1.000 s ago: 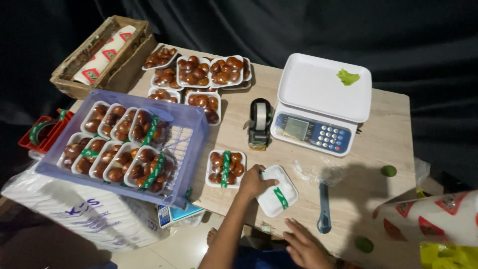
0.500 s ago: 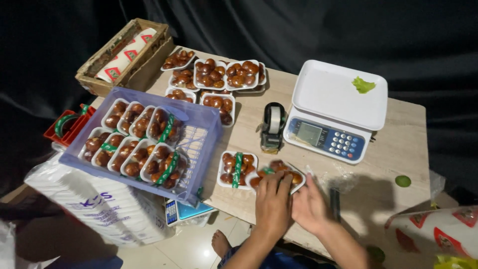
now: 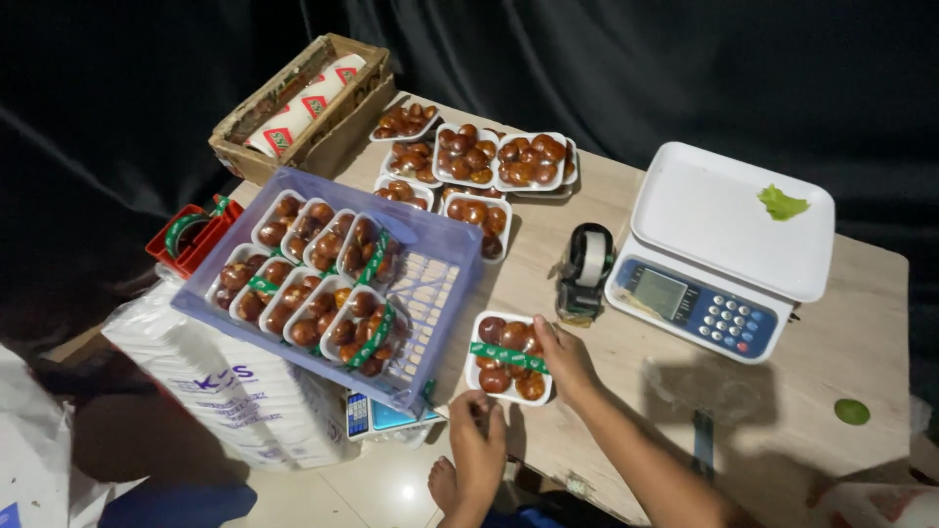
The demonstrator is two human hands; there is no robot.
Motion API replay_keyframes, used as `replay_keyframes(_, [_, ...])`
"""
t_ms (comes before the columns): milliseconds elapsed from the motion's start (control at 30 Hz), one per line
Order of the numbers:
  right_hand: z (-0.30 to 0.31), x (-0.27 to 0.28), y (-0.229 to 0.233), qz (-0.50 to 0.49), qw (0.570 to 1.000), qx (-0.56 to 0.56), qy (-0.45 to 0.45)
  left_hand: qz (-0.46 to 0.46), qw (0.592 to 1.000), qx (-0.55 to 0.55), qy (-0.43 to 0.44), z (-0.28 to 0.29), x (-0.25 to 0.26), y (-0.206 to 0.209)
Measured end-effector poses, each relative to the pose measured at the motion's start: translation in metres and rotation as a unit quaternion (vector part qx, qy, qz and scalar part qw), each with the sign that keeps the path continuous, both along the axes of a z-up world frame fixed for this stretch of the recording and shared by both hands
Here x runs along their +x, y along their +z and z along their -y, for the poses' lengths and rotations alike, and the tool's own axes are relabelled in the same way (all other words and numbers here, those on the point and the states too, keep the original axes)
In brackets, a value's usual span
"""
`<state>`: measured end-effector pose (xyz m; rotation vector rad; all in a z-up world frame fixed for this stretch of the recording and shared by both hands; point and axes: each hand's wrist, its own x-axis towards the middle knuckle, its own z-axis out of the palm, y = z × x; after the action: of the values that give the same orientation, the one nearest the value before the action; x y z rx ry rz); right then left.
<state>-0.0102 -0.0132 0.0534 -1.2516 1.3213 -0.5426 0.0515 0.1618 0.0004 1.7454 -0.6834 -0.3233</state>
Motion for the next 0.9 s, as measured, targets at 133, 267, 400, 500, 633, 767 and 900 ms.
replay_keyframes(133, [0.01,-0.009,-0.033,-0.119,0.968,-0.21,0.062,-0.071,0.993,0.089,0.006,0.016,0.013,-0.01])
replay_keyframes(267, [0.013,-0.026,-0.065,-0.119,0.952,-0.276,0.063,-0.094,0.984,0.15,-0.02,0.025,0.02,-0.029])
replay_keyframes(400, [-0.023,-0.018,-0.025,0.023,0.988,0.135,-0.066,-0.185,0.976,0.11,-0.037,0.033,0.03,-0.017])
replay_keyframes(500, [-0.015,-0.011,-0.06,0.007,0.999,0.004,-0.053,-0.129,0.986,0.102,-0.036,0.048,0.034,-0.012])
replay_keyframes(633, [0.012,0.007,-0.089,0.052,0.994,-0.056,-0.08,-0.137,0.988,0.071,-0.033,0.074,0.051,-0.014])
replay_keyframes(767, [0.02,0.01,-0.094,0.017,0.993,-0.117,-0.028,-0.086,0.978,0.16,-0.099,0.065,0.055,0.025])
replay_keyframes(900, [0.009,0.005,-0.079,0.125,0.989,0.058,-0.059,0.056,0.962,0.207,-0.169,0.034,0.062,0.113])
